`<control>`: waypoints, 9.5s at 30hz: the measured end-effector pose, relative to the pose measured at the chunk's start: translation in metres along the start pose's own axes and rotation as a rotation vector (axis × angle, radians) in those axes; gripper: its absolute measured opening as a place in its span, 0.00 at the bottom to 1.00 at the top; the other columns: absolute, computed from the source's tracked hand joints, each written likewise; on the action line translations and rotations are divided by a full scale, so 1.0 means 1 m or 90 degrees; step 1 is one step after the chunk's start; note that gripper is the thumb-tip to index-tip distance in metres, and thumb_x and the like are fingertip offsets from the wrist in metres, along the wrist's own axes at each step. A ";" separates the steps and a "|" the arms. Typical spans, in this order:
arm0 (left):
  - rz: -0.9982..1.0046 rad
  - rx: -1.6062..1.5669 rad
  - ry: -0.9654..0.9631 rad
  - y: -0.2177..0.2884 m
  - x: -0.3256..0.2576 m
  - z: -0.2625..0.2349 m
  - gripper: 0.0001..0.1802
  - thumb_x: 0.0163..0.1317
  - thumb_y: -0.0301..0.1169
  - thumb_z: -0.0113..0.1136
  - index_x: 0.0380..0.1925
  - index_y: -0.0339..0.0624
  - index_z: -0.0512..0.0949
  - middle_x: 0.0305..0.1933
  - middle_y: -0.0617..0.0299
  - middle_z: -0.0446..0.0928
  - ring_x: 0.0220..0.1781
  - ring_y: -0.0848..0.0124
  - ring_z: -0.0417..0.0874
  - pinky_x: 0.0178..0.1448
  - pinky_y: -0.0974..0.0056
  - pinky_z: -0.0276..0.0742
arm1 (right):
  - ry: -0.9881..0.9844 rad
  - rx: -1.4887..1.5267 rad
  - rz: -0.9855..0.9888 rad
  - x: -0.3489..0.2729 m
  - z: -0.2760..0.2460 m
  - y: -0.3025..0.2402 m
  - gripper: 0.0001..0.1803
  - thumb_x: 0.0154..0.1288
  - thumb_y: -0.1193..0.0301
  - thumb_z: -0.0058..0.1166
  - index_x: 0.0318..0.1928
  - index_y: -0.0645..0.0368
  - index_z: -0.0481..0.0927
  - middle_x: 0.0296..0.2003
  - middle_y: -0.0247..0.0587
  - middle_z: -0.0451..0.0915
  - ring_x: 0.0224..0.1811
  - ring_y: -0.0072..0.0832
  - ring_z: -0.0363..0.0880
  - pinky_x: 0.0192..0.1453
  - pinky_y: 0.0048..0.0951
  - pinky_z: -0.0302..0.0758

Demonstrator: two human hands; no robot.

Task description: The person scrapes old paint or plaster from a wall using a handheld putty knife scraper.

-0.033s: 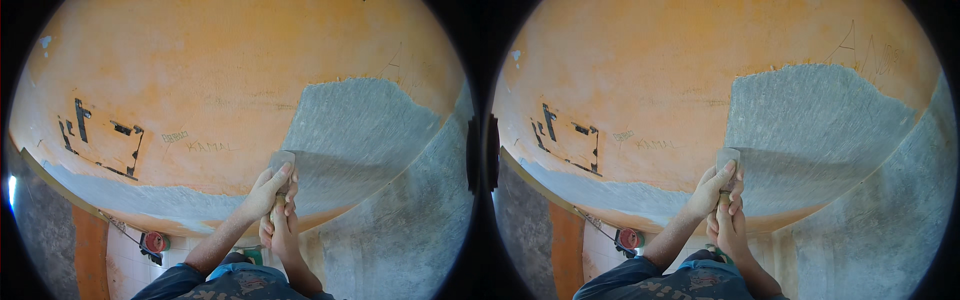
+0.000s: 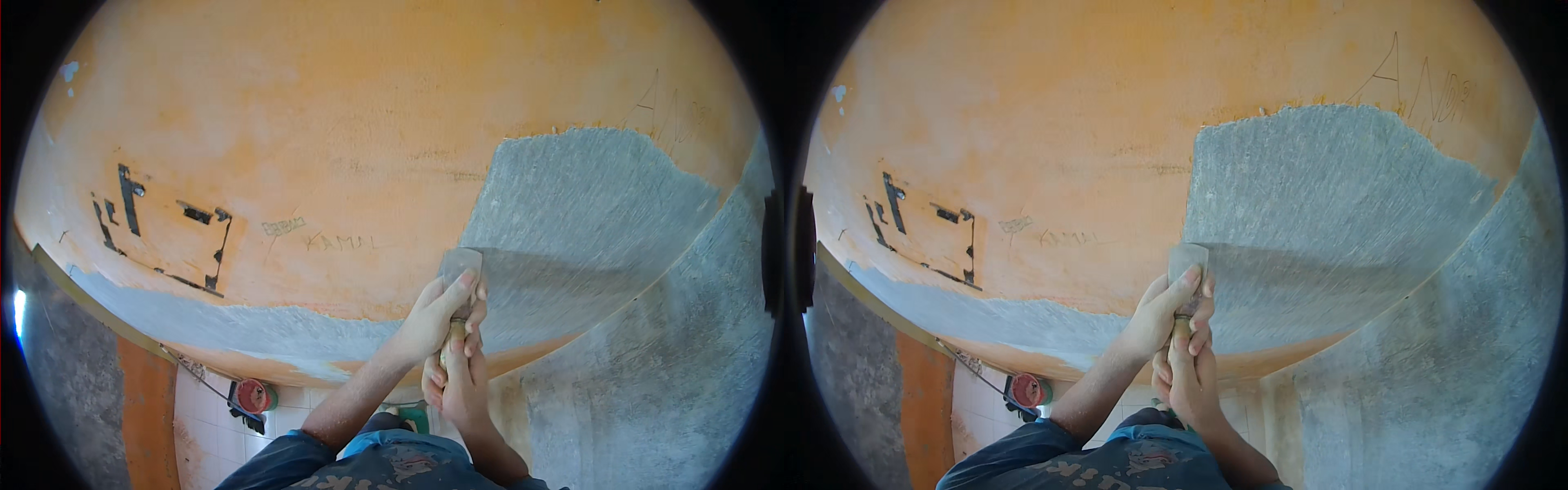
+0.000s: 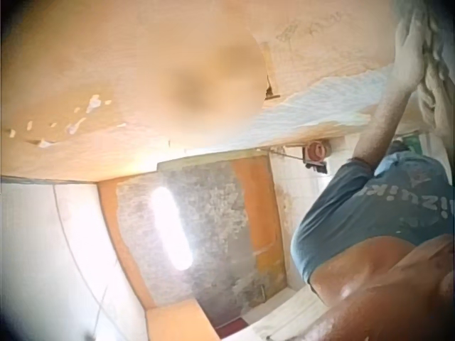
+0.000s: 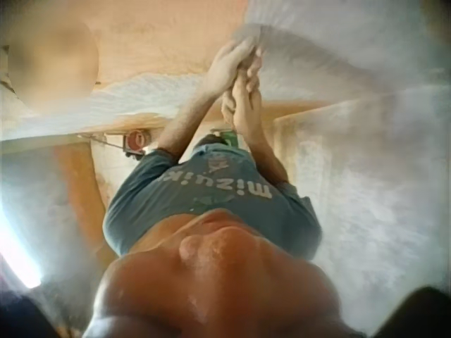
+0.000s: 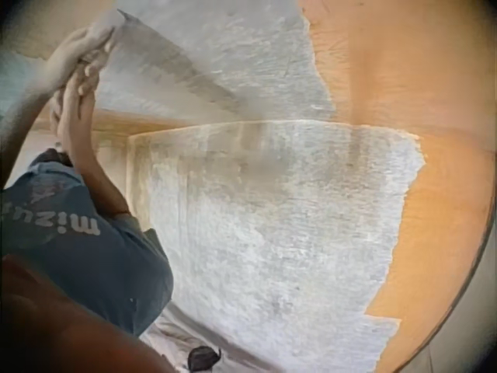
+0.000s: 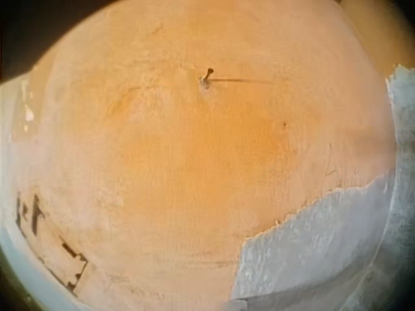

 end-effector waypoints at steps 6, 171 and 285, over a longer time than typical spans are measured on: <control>-0.020 -0.031 0.006 -0.007 0.000 -0.005 0.20 0.73 0.49 0.39 0.35 0.45 0.66 0.17 0.66 0.64 0.10 0.74 0.66 0.20 0.68 0.68 | 0.059 -0.052 -0.005 0.002 -0.001 0.004 0.11 0.77 0.59 0.34 0.45 0.53 0.61 0.17 0.31 0.62 0.10 0.15 0.56 0.11 0.17 0.55; -0.027 -0.182 -0.184 0.038 0.019 0.034 0.17 0.73 0.48 0.41 0.39 0.45 0.67 0.20 0.69 0.58 0.10 0.78 0.63 0.15 0.73 0.60 | 0.084 -0.167 -0.080 -0.007 0.016 -0.027 0.15 0.74 0.62 0.38 0.41 0.63 0.66 0.28 0.37 0.70 0.16 0.16 0.62 0.16 0.17 0.57; -0.024 -0.261 -0.227 0.065 0.024 0.063 0.12 0.73 0.43 0.43 0.36 0.49 0.66 0.17 0.74 0.54 0.05 0.81 0.57 0.07 0.73 0.57 | 0.099 -0.246 -0.186 -0.008 0.040 -0.075 0.14 0.75 0.62 0.37 0.43 0.61 0.66 0.14 0.32 0.66 0.09 0.16 0.56 0.13 0.18 0.50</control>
Point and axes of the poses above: each hand's wrist, its own x-axis towards the middle knuckle, its own z-axis out of the palm, y = z × x, the point moved 8 cm from there along x, towards the middle knuckle
